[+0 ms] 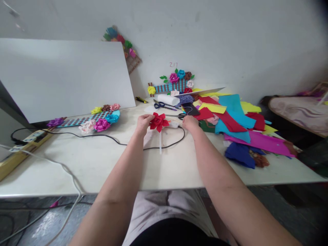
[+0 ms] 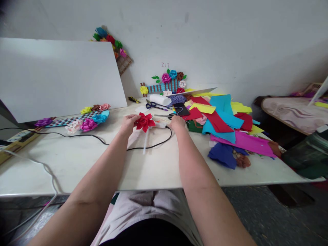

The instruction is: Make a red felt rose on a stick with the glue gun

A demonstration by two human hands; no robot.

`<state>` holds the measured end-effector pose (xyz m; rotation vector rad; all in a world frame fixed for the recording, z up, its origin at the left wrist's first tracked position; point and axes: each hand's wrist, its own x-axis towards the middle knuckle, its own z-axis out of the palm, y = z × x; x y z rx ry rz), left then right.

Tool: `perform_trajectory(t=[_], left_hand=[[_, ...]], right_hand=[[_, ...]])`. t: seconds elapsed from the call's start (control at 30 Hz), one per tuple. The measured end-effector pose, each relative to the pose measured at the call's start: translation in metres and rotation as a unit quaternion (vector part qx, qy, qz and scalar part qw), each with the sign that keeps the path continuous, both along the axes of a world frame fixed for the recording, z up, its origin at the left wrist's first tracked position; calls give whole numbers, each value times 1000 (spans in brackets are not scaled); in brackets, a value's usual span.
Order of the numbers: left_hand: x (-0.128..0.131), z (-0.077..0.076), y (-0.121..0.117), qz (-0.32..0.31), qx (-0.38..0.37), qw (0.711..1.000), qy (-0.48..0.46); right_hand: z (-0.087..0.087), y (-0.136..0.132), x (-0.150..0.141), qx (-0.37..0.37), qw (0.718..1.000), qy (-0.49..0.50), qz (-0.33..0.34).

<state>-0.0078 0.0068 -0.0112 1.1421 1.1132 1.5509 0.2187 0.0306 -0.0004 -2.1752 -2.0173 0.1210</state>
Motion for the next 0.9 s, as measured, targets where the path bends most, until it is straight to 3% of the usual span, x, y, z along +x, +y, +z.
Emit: perform_trajectory(t=[0.5, 0.9], left_hand=[[-1, 1, 0, 25, -12, 1000, -16], [-4, 1, 1, 37, -17, 999, -11]], right_hand=[[8, -6, -3, -21, 998, -44, 40], [8, -8, -8, -31, 998, -40, 24]])
